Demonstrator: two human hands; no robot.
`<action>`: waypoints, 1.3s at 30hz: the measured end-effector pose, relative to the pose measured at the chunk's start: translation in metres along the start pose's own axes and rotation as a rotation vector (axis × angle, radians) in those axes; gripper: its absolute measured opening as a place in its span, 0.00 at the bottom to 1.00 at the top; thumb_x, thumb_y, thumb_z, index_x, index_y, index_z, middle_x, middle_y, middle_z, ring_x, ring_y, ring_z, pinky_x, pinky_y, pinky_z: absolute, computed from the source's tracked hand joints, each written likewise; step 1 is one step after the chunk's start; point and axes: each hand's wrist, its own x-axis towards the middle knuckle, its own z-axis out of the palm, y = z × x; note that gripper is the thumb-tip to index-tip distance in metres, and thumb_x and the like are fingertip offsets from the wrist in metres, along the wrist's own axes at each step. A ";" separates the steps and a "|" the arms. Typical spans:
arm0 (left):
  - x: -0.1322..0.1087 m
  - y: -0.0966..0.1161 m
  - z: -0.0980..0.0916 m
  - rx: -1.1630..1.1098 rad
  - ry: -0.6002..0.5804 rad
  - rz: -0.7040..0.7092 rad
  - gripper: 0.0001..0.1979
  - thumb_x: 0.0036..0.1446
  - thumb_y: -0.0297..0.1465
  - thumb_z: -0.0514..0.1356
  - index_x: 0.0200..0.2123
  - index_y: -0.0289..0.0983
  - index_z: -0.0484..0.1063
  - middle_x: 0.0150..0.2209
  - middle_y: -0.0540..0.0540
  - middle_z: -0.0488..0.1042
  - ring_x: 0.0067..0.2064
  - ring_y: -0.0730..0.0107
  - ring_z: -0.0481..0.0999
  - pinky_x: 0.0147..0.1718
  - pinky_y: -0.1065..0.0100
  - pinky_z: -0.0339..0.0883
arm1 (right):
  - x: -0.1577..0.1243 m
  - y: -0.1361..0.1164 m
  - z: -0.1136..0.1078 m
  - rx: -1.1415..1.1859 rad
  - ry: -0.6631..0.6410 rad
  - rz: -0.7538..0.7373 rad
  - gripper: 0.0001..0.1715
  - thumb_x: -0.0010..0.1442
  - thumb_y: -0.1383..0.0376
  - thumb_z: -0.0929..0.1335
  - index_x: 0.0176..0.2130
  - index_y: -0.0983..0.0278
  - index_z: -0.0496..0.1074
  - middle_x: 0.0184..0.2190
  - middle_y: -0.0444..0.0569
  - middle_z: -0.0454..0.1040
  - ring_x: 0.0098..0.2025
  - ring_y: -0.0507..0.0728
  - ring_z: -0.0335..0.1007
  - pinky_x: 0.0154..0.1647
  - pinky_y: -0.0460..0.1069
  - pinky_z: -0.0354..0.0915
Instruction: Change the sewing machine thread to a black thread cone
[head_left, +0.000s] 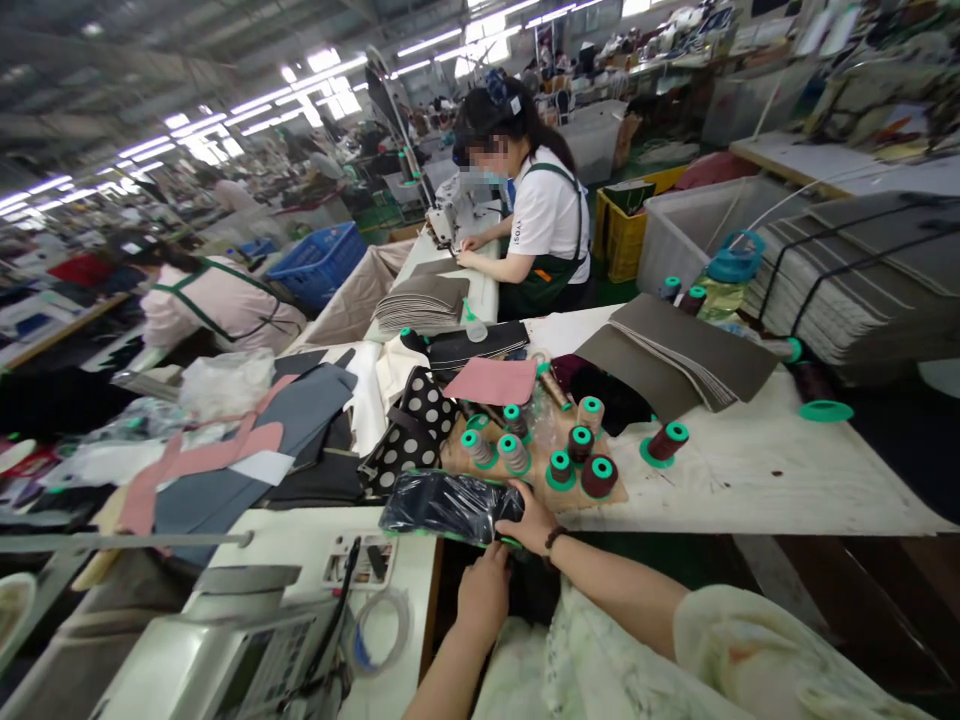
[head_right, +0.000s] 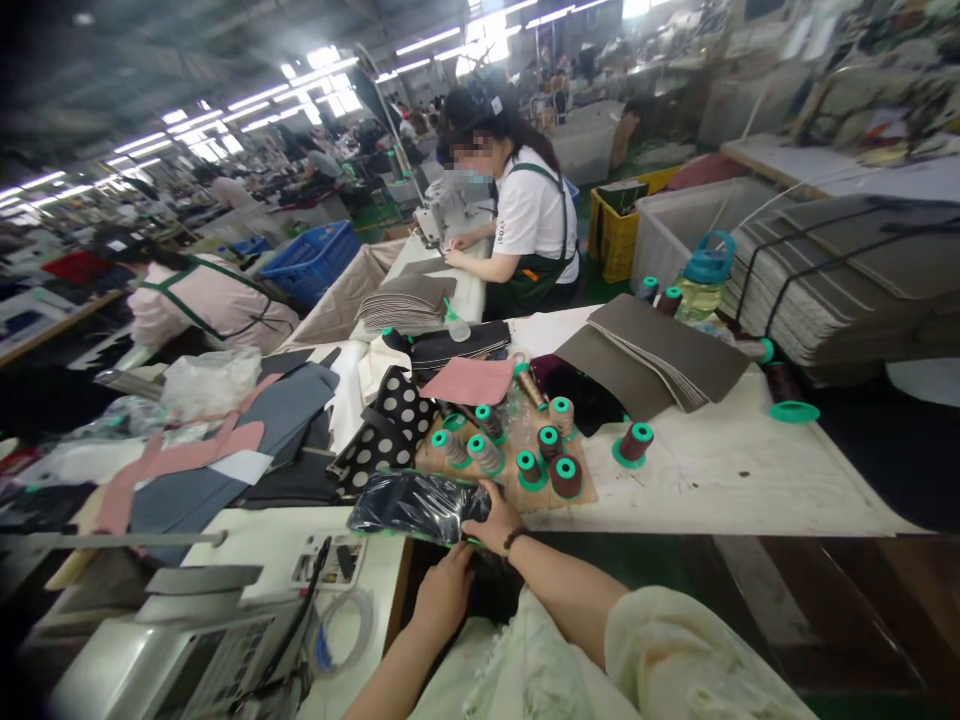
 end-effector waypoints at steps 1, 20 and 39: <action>-0.001 0.001 -0.002 0.009 0.000 0.001 0.21 0.57 0.22 0.48 0.53 0.39 0.64 0.55 0.42 0.65 0.48 0.58 0.72 0.47 0.59 0.64 | 0.001 -0.001 0.000 0.026 0.005 0.010 0.27 0.59 0.58 0.66 0.56 0.64 0.59 0.48 0.52 0.66 0.45 0.58 0.66 0.46 0.59 0.64; 0.031 -0.003 0.007 -0.783 0.230 -0.287 0.28 0.52 0.50 0.57 0.37 0.27 0.71 0.34 0.40 0.75 0.34 0.63 0.74 0.30 0.68 0.66 | -0.016 -0.015 -0.004 0.411 -0.163 0.185 0.34 0.59 0.52 0.64 0.58 0.63 0.52 0.18 0.35 0.57 0.12 0.44 0.46 0.09 0.40 0.45; 0.049 -0.025 -0.027 -0.720 0.267 -0.119 0.38 0.36 0.50 0.66 0.45 0.29 0.67 0.43 0.35 0.71 0.44 0.49 0.72 0.43 0.55 0.67 | 0.000 -0.045 -0.019 0.358 -0.225 0.090 0.56 0.43 0.46 0.72 0.62 0.51 0.44 0.11 0.35 0.57 0.11 0.50 0.49 0.07 0.41 0.45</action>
